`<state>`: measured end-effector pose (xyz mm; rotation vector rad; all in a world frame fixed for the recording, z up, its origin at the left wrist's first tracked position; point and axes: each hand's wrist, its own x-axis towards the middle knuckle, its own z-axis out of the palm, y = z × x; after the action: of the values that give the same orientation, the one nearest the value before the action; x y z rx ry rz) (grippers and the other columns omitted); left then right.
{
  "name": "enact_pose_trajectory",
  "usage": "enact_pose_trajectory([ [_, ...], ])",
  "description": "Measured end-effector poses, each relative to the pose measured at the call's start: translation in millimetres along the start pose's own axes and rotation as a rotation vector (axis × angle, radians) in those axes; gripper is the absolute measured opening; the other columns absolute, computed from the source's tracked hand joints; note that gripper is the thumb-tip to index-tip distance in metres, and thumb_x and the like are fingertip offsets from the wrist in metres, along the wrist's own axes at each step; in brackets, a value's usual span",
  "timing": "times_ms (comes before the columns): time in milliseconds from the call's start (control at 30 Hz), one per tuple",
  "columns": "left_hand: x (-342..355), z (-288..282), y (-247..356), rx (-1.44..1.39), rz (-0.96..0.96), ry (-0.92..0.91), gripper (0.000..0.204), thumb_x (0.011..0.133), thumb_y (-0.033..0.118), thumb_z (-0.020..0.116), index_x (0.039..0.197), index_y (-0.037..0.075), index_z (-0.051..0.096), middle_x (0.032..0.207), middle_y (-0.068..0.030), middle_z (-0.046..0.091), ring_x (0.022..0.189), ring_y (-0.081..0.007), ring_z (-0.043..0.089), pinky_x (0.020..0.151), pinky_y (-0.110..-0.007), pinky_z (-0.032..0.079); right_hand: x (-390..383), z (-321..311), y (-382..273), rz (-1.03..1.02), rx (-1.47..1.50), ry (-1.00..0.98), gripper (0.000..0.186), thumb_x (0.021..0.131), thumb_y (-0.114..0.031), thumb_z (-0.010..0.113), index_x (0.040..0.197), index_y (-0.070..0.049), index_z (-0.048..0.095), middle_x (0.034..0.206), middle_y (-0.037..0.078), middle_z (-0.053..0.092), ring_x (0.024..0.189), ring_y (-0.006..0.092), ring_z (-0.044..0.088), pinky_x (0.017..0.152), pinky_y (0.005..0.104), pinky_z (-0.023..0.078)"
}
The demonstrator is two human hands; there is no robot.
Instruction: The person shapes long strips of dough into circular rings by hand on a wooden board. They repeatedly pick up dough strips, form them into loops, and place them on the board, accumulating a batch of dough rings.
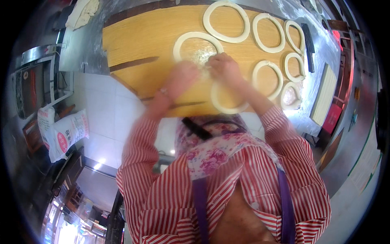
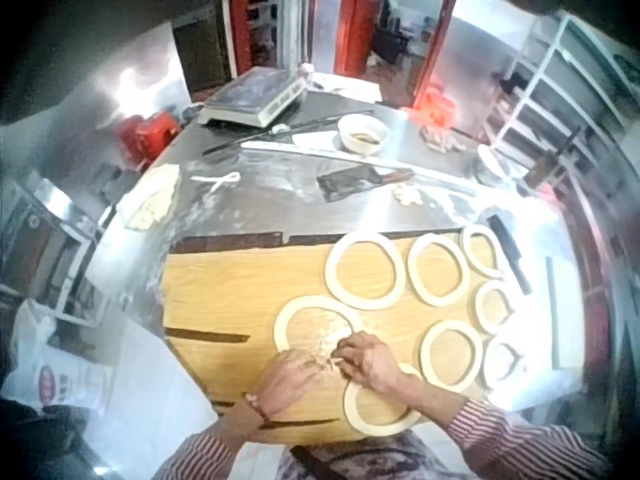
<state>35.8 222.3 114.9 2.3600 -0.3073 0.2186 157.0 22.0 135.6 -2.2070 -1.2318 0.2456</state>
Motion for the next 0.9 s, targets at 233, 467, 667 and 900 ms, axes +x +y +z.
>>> enact_pose_trajectory([
  [233, 6.3, 9.9, 11.1, 0.189, -0.099, 0.018, 0.011, 0.083, 0.013, 0.072, 0.089, 0.004, 0.068, 0.092, -0.0117, 0.063, 0.089, -0.0328, 0.06, 0.077, -0.044, 0.047, -0.1, -0.3, -3.2, 0.007, -0.047, 0.011, 0.011, 0.08, -0.015, 0.073, 0.09, -0.012, 0.073, 0.099, 0.003, 0.07, 0.093, 0.0264, 0.063, 0.083, 0.0417, 0.049],
  [467, 9.0, 17.6, 19.2, 0.029, -0.271, 0.217, 0.012, 0.086, 0.016, 0.071, 0.088, 0.004, 0.068, 0.088, -0.0132, 0.063, 0.088, -0.0345, 0.059, 0.08, -0.044, 0.046, -1.0, 5.8, -3.3, 0.028, -0.093, 0.032, 0.01, 0.082, -0.017, 0.072, 0.09, -0.011, 0.073, 0.095, 0.005, 0.071, 0.094, 0.0268, 0.064, 0.081, 0.0424, 0.046],
  [667, 12.4, 19.3, 22.5, 0.01, -0.287, 0.256, 0.01, 0.087, 0.014, 0.071, 0.088, 0.004, 0.07, 0.089, -0.0112, 0.065, 0.089, -0.0332, 0.06, 0.082, -0.043, 0.046, 1.3, 10.7, -2.8, 0.023, -0.096, 0.045, 0.008, 0.082, -0.015, 0.071, 0.089, -0.01, 0.072, 0.091, 0.005, 0.07, 0.093, 0.0265, 0.063, 0.079, 0.0422, 0.044],
  [900, 8.2, 28.3, 15.4, 0.053, -0.234, 0.282, 0.008, 0.085, 0.013, 0.072, 0.087, 0.005, 0.071, 0.088, -0.0087, 0.065, 0.088, -0.0305, 0.06, 0.082, -0.041, 0.046, 2.9, 13.3, -7.8, -0.004, -0.144, -0.035, 0.014, 0.074, -0.011, 0.072, 0.088, -0.011, 0.069, 0.093, 0.002, 0.066, 0.095, 0.0247, 0.061, 0.083, 0.0405, 0.042],
])
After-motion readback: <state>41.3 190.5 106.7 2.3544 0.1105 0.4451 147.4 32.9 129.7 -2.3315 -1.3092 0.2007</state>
